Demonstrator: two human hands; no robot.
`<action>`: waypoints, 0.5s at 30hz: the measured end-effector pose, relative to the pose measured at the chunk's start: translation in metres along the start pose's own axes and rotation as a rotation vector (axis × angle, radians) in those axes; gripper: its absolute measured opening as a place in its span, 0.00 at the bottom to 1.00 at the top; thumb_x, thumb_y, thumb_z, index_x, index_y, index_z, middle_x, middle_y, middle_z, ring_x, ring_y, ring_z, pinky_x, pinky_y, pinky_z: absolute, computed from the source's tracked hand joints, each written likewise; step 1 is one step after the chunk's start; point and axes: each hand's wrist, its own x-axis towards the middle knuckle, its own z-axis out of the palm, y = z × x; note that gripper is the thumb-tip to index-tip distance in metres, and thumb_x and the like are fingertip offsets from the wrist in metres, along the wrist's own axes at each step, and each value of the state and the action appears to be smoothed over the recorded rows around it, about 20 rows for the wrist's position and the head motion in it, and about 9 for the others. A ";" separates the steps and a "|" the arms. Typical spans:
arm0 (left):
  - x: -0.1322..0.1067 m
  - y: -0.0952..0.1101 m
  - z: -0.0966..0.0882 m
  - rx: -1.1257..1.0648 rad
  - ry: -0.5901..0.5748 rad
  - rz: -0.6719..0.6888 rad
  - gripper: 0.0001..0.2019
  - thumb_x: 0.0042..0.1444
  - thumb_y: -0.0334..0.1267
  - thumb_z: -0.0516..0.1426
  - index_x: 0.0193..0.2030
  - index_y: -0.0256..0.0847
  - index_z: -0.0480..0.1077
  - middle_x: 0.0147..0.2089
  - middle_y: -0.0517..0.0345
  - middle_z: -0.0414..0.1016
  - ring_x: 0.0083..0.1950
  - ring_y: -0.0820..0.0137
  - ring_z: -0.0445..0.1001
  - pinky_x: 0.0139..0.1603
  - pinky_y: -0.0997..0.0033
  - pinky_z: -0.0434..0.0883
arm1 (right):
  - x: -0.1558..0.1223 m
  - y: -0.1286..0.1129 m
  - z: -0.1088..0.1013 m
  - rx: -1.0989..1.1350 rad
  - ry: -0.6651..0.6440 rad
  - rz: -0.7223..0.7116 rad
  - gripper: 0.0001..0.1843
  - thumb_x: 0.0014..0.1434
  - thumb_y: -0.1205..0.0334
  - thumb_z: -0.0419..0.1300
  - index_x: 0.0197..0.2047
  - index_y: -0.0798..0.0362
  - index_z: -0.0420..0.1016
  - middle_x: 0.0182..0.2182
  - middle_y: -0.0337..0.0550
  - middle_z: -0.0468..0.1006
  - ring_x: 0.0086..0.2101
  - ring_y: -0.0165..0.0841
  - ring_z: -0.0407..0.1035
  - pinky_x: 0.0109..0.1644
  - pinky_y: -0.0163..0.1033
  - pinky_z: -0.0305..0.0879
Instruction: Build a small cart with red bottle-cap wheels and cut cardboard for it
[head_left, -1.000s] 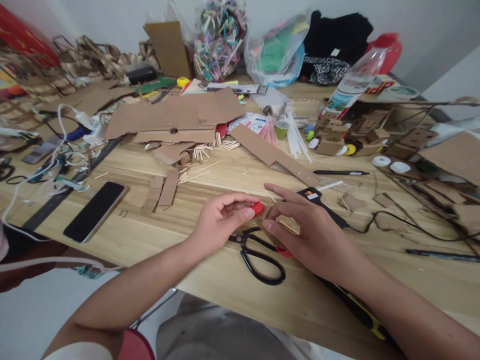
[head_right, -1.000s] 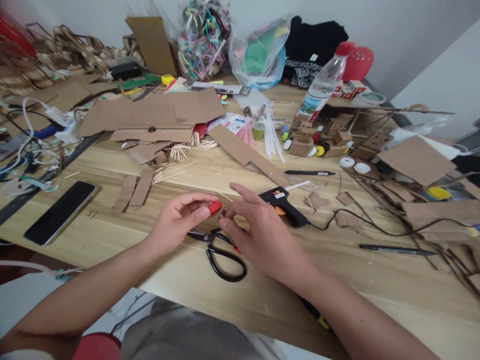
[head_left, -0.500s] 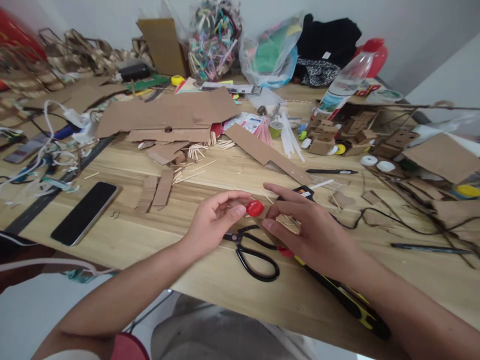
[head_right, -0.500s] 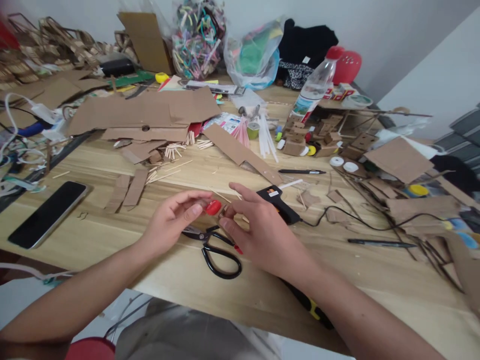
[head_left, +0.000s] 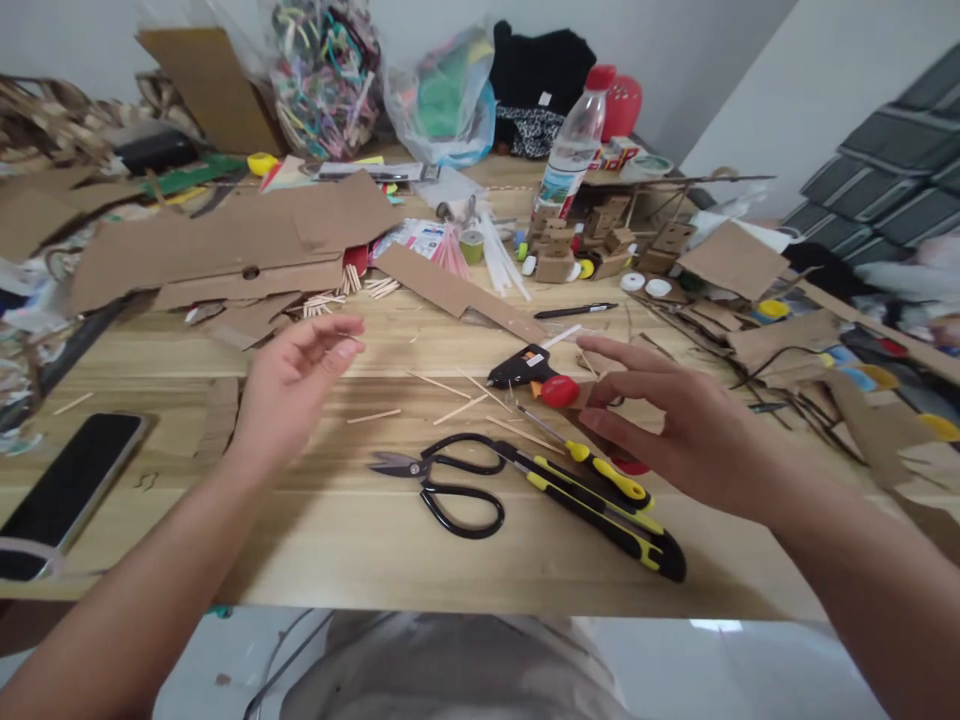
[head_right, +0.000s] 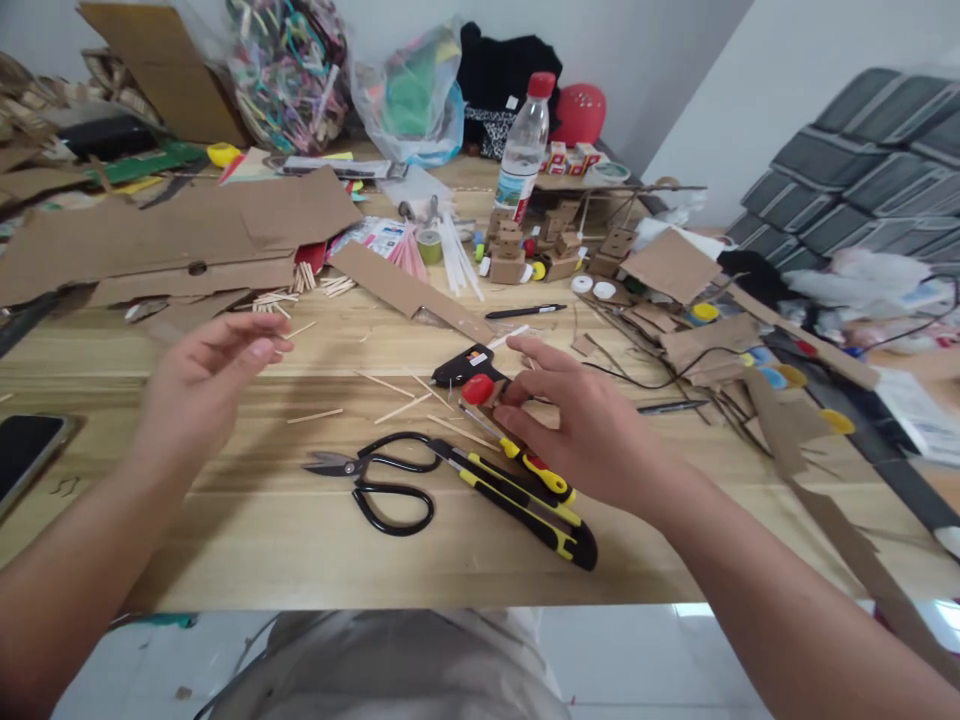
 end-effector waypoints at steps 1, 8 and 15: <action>0.006 0.000 0.000 -0.018 0.030 0.019 0.13 0.48 0.45 0.68 0.39 0.44 0.79 0.43 0.55 0.83 0.42 0.64 0.80 0.47 0.63 0.78 | -0.004 0.004 -0.001 -0.007 0.015 0.011 0.15 0.65 0.54 0.59 0.27 0.46 0.77 0.59 0.50 0.79 0.64 0.53 0.68 0.60 0.59 0.72; 0.010 0.010 0.049 -0.044 -0.358 -0.089 0.09 0.50 0.43 0.66 0.35 0.40 0.79 0.31 0.56 0.81 0.34 0.68 0.78 0.41 0.66 0.76 | -0.015 0.009 0.000 0.032 0.066 0.044 0.17 0.64 0.52 0.58 0.27 0.47 0.79 0.60 0.55 0.79 0.64 0.51 0.68 0.58 0.53 0.74; -0.029 0.013 0.105 -0.152 -0.673 -0.219 0.08 0.52 0.41 0.65 0.31 0.39 0.76 0.26 0.61 0.75 0.28 0.73 0.71 0.31 0.74 0.68 | 0.002 -0.008 0.009 0.273 0.030 0.157 0.14 0.58 0.52 0.59 0.24 0.47 0.77 0.47 0.52 0.86 0.62 0.51 0.70 0.62 0.55 0.68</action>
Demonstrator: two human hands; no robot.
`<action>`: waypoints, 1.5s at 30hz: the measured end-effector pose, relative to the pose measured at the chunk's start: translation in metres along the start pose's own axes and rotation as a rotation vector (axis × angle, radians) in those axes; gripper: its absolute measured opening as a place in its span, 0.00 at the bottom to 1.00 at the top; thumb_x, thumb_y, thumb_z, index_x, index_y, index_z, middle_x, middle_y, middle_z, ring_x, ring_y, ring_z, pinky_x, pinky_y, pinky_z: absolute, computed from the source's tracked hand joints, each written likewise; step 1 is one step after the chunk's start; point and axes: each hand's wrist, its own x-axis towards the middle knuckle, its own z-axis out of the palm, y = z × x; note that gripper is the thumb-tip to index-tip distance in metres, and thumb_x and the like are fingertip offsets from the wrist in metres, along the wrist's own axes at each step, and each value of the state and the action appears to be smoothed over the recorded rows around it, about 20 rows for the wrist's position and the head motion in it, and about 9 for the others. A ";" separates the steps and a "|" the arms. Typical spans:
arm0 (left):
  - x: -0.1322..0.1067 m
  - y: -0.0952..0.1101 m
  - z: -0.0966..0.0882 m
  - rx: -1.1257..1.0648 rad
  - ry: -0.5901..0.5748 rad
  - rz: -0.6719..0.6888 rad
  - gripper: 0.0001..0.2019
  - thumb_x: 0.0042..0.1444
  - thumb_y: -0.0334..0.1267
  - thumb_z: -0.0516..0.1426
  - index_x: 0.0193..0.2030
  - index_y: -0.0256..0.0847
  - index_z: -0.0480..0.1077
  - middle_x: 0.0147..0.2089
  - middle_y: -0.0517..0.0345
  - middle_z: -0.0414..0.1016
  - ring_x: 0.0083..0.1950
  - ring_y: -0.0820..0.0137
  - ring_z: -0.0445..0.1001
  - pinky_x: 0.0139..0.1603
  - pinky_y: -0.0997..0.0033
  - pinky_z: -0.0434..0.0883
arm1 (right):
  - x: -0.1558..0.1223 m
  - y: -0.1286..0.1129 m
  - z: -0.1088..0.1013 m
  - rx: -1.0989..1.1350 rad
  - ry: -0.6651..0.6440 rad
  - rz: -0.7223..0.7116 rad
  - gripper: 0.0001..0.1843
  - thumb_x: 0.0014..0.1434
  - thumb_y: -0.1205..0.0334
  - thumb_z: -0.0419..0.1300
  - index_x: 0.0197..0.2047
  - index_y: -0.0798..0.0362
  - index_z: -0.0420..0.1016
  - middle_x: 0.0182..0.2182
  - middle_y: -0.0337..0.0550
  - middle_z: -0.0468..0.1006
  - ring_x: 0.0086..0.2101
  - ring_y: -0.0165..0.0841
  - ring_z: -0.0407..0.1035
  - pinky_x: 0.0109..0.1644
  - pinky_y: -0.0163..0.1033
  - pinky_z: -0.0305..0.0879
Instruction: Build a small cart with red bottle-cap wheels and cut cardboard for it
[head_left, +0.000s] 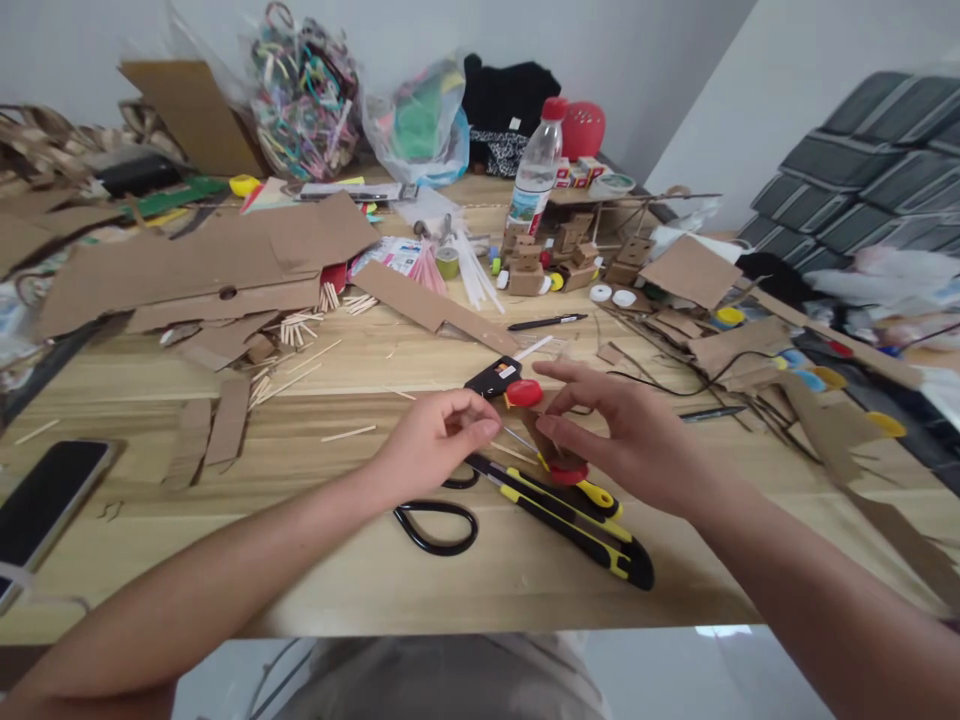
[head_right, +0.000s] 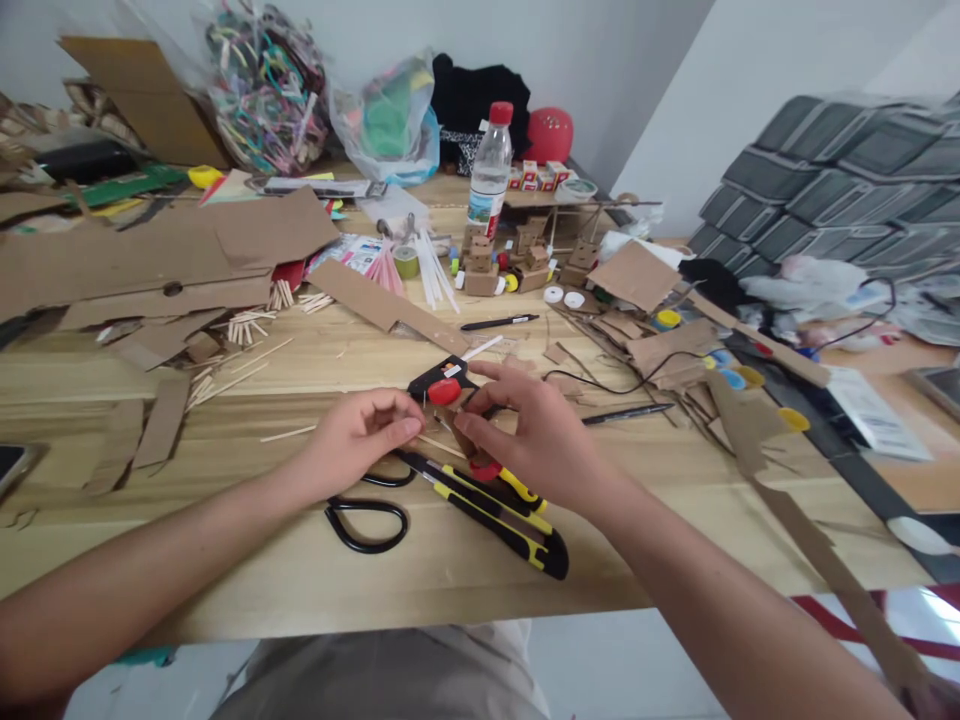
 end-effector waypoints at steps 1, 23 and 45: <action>-0.001 -0.001 0.003 -0.008 0.024 0.008 0.07 0.53 0.41 0.65 0.30 0.39 0.76 0.26 0.62 0.74 0.28 0.73 0.70 0.31 0.74 0.68 | 0.003 -0.001 0.003 0.049 -0.017 0.018 0.14 0.57 0.53 0.59 0.23 0.46 0.76 0.41 0.51 0.87 0.62 0.51 0.70 0.62 0.55 0.68; -0.008 0.026 -0.030 0.948 0.259 0.144 0.07 0.57 0.35 0.63 0.29 0.42 0.72 0.34 0.54 0.78 0.39 0.60 0.77 0.40 0.64 0.71 | 0.037 -0.032 0.056 0.453 -0.069 0.054 0.17 0.59 0.51 0.55 0.28 0.50 0.79 0.39 0.42 0.86 0.45 0.43 0.79 0.55 0.45 0.72; -0.006 0.040 -0.075 0.888 0.155 0.066 0.07 0.51 0.40 0.56 0.27 0.43 0.72 0.23 0.62 0.74 0.23 0.70 0.66 0.26 0.72 0.57 | 0.029 0.028 0.007 -0.211 0.056 -0.093 0.08 0.60 0.60 0.58 0.36 0.48 0.79 0.27 0.42 0.84 0.26 0.36 0.75 0.32 0.40 0.72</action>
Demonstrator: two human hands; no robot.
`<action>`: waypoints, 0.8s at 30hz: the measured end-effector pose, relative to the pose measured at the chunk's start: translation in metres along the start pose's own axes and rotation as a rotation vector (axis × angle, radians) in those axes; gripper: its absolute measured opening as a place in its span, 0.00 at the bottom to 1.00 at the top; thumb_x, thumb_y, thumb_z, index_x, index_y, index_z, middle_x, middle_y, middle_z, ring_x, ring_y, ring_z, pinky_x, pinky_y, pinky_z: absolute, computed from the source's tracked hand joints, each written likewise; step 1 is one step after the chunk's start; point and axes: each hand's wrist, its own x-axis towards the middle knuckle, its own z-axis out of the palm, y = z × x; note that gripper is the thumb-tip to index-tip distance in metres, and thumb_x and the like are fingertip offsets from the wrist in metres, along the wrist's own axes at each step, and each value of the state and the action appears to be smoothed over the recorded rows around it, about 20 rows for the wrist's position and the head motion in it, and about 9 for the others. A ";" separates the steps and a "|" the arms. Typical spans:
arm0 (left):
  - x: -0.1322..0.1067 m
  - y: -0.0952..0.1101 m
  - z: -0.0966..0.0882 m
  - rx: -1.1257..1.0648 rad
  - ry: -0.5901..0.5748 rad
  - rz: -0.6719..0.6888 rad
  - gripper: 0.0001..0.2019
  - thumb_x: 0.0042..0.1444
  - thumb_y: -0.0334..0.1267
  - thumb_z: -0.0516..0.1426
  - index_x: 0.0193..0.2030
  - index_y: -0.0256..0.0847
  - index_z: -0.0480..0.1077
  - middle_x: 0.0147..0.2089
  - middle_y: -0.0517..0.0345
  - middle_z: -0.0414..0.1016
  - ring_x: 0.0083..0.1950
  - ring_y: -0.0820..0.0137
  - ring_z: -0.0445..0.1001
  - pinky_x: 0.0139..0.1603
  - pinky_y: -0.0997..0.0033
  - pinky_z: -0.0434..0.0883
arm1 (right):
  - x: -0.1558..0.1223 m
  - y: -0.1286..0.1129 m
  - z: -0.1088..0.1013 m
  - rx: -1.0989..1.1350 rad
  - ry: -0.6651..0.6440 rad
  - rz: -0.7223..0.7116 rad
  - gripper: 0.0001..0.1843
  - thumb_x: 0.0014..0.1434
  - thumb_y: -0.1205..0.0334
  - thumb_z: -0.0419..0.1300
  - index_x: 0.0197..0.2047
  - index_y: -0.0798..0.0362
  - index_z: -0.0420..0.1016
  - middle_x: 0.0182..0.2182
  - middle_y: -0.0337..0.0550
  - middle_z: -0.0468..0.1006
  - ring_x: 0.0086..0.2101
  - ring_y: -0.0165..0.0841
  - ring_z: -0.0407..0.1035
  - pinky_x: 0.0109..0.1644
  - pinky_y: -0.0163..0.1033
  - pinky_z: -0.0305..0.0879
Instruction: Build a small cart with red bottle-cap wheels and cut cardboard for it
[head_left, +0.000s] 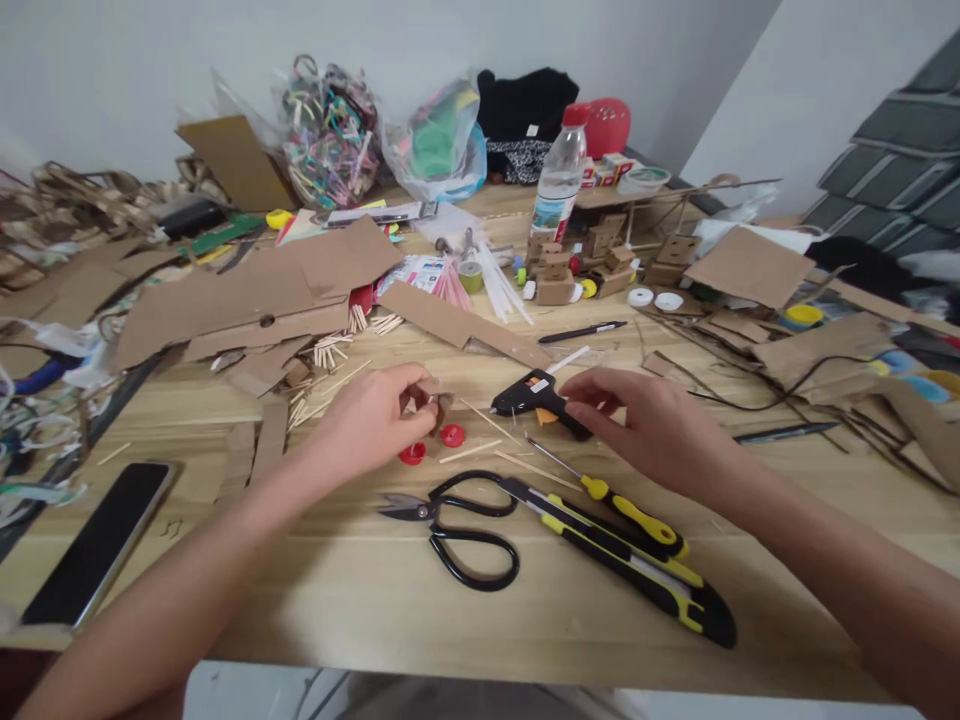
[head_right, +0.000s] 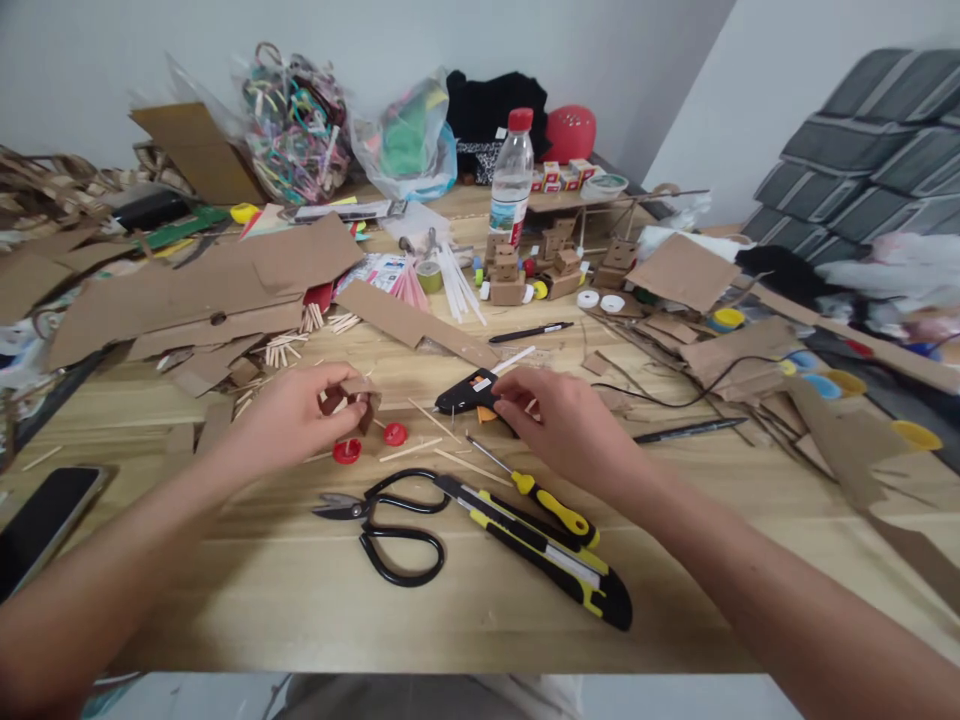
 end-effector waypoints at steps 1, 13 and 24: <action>0.000 -0.003 -0.002 -0.028 -0.007 -0.006 0.08 0.52 0.41 0.56 0.27 0.42 0.73 0.24 0.61 0.75 0.23 0.71 0.66 0.25 0.72 0.58 | 0.002 0.000 0.002 -0.012 -0.019 -0.027 0.08 0.60 0.62 0.57 0.37 0.48 0.79 0.27 0.41 0.83 0.25 0.36 0.75 0.31 0.40 0.71; -0.020 -0.027 0.008 -0.392 0.019 -0.046 0.10 0.54 0.44 0.59 0.28 0.41 0.72 0.26 0.60 0.75 0.29 0.69 0.71 0.33 0.71 0.69 | 0.045 -0.068 0.069 -0.389 -0.391 -0.388 0.08 0.61 0.73 0.63 0.43 0.56 0.81 0.39 0.55 0.84 0.43 0.44 0.79 0.47 0.43 0.74; -0.038 -0.030 0.016 -0.245 0.078 0.197 0.11 0.65 0.39 0.54 0.32 0.43 0.74 0.29 0.58 0.76 0.35 0.66 0.71 0.42 0.66 0.66 | 0.032 -0.063 0.043 0.407 -0.081 -0.222 0.11 0.60 0.60 0.62 0.45 0.49 0.81 0.39 0.44 0.86 0.34 0.36 0.78 0.42 0.41 0.77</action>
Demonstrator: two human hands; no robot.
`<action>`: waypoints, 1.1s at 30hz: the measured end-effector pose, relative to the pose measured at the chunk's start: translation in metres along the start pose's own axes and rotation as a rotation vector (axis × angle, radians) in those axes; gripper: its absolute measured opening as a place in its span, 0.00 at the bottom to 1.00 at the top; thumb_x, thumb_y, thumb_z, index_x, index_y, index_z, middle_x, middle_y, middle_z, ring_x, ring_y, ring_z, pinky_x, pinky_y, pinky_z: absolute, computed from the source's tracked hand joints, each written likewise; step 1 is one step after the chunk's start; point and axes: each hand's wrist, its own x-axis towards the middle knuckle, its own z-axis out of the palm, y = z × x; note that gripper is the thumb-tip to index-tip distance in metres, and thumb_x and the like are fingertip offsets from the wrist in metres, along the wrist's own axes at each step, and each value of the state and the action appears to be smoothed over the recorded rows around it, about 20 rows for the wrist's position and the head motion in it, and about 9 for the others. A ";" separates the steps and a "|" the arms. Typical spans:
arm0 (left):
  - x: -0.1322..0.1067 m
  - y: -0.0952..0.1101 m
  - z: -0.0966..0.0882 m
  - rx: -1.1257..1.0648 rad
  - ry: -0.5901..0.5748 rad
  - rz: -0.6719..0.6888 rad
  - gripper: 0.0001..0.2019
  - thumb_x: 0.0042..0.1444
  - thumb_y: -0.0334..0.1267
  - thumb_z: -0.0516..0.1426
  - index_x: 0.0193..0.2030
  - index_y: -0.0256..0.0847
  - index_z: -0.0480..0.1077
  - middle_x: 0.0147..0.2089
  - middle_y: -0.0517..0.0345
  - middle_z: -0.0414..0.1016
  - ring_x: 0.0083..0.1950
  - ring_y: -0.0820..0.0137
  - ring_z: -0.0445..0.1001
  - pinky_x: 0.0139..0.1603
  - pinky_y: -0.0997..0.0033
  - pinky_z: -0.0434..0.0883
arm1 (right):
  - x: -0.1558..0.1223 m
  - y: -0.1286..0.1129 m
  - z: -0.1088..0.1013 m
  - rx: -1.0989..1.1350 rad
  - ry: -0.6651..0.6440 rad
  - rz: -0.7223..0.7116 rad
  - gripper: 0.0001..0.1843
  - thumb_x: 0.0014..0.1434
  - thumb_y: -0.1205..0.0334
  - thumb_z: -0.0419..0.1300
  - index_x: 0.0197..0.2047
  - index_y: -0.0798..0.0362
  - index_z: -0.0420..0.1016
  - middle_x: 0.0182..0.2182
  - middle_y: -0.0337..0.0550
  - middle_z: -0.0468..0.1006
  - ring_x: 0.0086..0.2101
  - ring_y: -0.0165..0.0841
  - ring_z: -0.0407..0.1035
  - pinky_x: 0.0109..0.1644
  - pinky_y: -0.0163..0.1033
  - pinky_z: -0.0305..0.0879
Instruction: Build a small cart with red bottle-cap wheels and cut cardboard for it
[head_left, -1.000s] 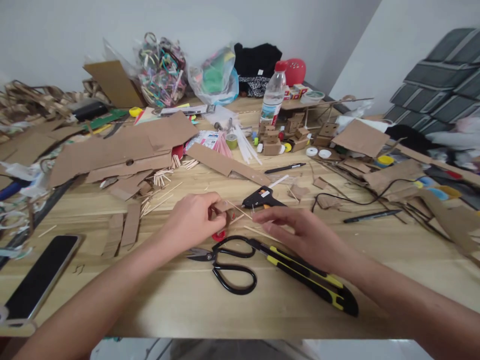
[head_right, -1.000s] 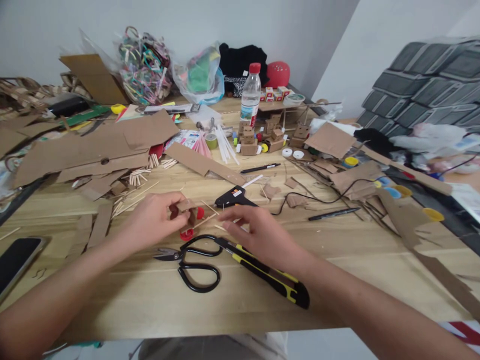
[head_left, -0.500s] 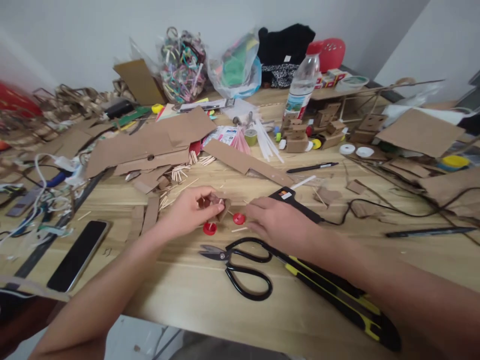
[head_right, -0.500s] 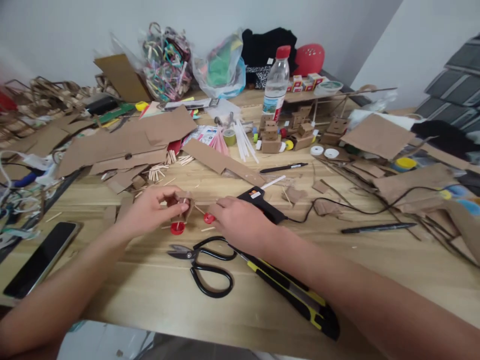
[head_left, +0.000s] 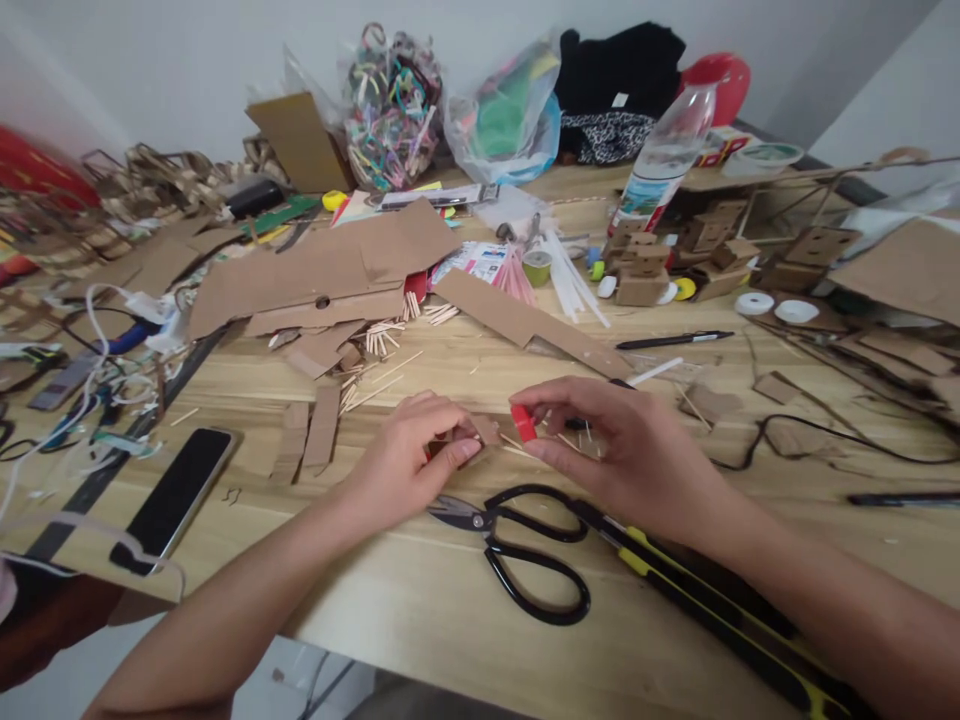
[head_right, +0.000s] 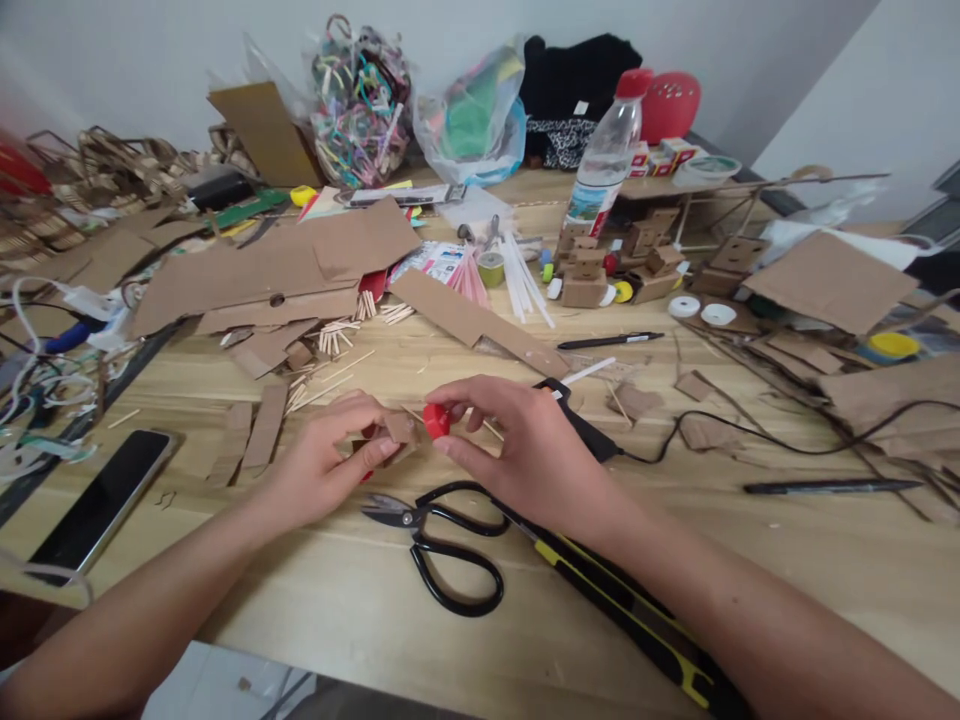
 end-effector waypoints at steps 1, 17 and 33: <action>-0.001 0.001 0.001 0.005 -0.005 0.012 0.12 0.65 0.39 0.54 0.32 0.43 0.73 0.29 0.58 0.76 0.35 0.66 0.71 0.42 0.66 0.66 | -0.001 -0.002 0.001 0.023 -0.005 -0.010 0.11 0.60 0.61 0.61 0.45 0.48 0.81 0.40 0.44 0.86 0.36 0.37 0.79 0.43 0.41 0.77; -0.004 0.009 0.010 -0.021 0.007 0.085 0.11 0.68 0.39 0.55 0.35 0.41 0.74 0.31 0.58 0.78 0.36 0.67 0.72 0.40 0.69 0.66 | -0.004 0.007 -0.003 0.446 -0.135 0.146 0.15 0.58 0.52 0.69 0.45 0.52 0.81 0.39 0.44 0.85 0.38 0.37 0.78 0.48 0.45 0.76; 0.004 0.001 0.004 -0.573 -0.001 -0.374 0.12 0.53 0.46 0.66 0.30 0.39 0.74 0.29 0.61 0.73 0.29 0.74 0.67 0.29 0.75 0.66 | 0.001 0.010 -0.003 0.626 -0.097 0.355 0.25 0.47 0.40 0.75 0.38 0.50 0.78 0.35 0.42 0.83 0.35 0.34 0.75 0.43 0.41 0.73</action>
